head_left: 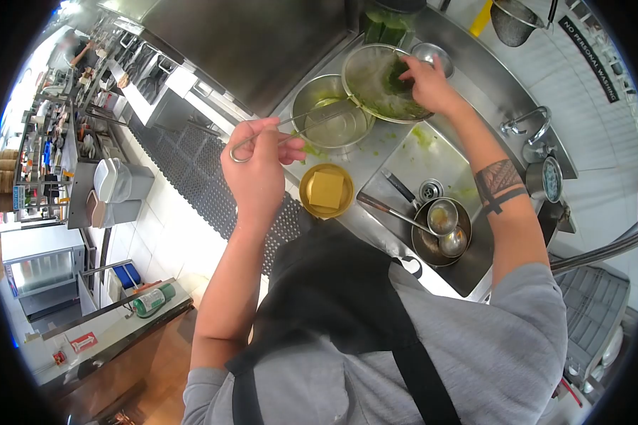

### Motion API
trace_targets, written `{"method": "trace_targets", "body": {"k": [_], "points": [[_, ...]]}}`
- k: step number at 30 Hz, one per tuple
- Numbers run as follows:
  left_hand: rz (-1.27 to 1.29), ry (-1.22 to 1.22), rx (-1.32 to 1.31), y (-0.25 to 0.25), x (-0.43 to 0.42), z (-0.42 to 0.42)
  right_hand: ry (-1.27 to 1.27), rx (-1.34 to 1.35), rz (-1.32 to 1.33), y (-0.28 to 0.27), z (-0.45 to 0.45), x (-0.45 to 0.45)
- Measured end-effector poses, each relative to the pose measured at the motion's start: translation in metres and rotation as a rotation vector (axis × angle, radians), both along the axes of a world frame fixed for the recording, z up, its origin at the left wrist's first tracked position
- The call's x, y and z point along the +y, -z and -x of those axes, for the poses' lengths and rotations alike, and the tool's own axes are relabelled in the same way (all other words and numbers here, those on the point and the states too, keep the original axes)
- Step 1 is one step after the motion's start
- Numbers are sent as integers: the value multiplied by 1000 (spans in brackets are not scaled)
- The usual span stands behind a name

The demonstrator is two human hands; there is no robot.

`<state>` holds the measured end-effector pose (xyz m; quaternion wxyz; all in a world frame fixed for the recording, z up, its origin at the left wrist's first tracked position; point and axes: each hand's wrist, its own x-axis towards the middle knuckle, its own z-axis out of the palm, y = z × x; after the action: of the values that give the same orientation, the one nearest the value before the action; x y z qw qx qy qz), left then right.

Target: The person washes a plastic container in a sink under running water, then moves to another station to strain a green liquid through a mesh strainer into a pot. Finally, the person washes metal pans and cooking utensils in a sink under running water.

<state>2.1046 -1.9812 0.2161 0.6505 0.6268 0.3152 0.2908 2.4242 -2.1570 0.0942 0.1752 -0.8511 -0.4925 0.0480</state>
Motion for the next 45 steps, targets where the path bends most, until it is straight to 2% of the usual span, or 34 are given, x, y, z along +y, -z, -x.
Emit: {"method": "trace_targets", "body": {"k": [2, 6, 8, 12, 18, 22, 24, 27, 29, 32, 37, 40, 43, 45], "points": [[-4, -3, -2, -1, 0, 0, 107, -17, 2, 1, -6, -3], [5, 2, 8, -2, 1, 1, -15, 83, -11, 0, 5, -2], [10, 7, -1, 0, 0, 0, 106, -35, 16, -4, -2, -4], [3, -10, -9, 2, 2, 0, 38, 18, 10, -2, 3, -1], [-7, -1, 1, 1, 0, 0, 155, -108, -74, 0, -14, 2], [-15, -12, 15, -2, -1, -1, 80, 93, 73, -7, -10, 10], [-8, -13, 17, -2, -1, -1, 113, -59, -62, -7, -21, 12], [4, -7, 6, 1, 0, -1, 120, -124, -41, 12, -24, 21], [13, -18, -5, 1, 3, -1, 80, -77, -32, 16, -19, 18], [13, -18, -3, 2, 2, 1, 78, 97, 34, -5, -15, 12], [14, -10, 8, -1, -1, -1, 131, -17, -2, 7, -16, 11], [19, -15, -17, 1, 1, 0, 73, 105, 83, -7, -5, 8], [10, -12, -8, -1, -2, -1, 151, -39, 55, -6, -11, 0], [5, -14, -13, 0, -2, 0, 89, -39, 50, 3, -1, -4]]}}
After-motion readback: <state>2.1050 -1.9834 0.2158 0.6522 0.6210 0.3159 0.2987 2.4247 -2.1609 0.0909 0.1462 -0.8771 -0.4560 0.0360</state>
